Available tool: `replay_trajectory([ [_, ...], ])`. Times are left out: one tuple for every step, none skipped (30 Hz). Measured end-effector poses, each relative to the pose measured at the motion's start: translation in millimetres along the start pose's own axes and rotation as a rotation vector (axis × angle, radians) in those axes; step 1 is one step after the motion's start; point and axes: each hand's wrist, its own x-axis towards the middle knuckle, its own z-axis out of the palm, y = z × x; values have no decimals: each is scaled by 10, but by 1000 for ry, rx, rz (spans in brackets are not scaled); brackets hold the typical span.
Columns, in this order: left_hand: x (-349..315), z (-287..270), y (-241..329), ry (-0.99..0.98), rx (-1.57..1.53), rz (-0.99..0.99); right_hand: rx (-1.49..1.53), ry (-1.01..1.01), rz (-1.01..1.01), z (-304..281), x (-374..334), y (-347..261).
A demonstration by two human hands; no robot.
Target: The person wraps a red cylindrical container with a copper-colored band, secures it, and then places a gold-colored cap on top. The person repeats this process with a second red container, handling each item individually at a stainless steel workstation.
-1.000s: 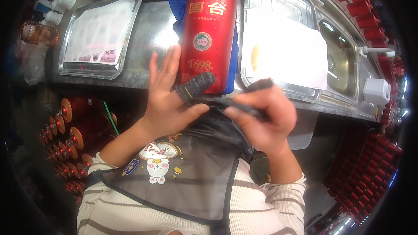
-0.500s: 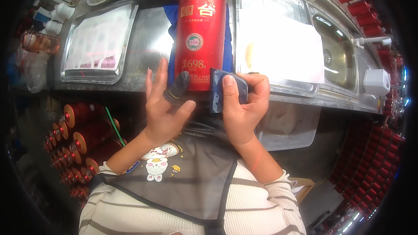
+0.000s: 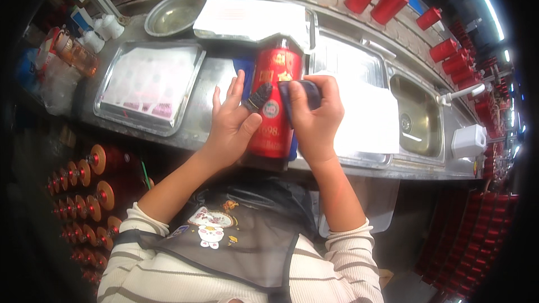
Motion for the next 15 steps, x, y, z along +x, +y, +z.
replay_trajectory([
  [46,42,-75,10,-17,-5,-18,59,-29,-6,72,210],
  [74,81,-125,21,-37,-15,-34,89,13,-51,128,306],
  [105,81,-181,12,-44,-33,-8,91,59,-96,197,338],
  [123,84,-212,14,-55,-61,17,96,118,-129,219,374],
  [139,64,-244,25,-60,-90,30,63,91,-127,214,277],
  [159,50,-274,36,-67,-120,42,30,65,-104,198,136],
  [180,1,-239,38,-41,-109,41,-37,-54,-54,182,63],
  [230,-15,-177,42,-18,-75,48,-92,-80,-5,159,-50],
  [292,-26,-89,45,5,-40,26,-53,-23,18,196,17],
  [338,-30,-36,43,23,0,-1,-7,37,44,241,122],
  [395,-25,-56,32,75,-7,-16,63,38,35,337,271],
  [441,-31,-61,25,110,10,4,111,101,-39,358,307],
  [498,-31,-78,14,147,29,25,111,101,-95,335,346],
  [539,-32,-79,10,186,43,49,103,99,-144,275,364],
  [582,-11,-77,33,166,60,117,95,113,-167,206,351],
])
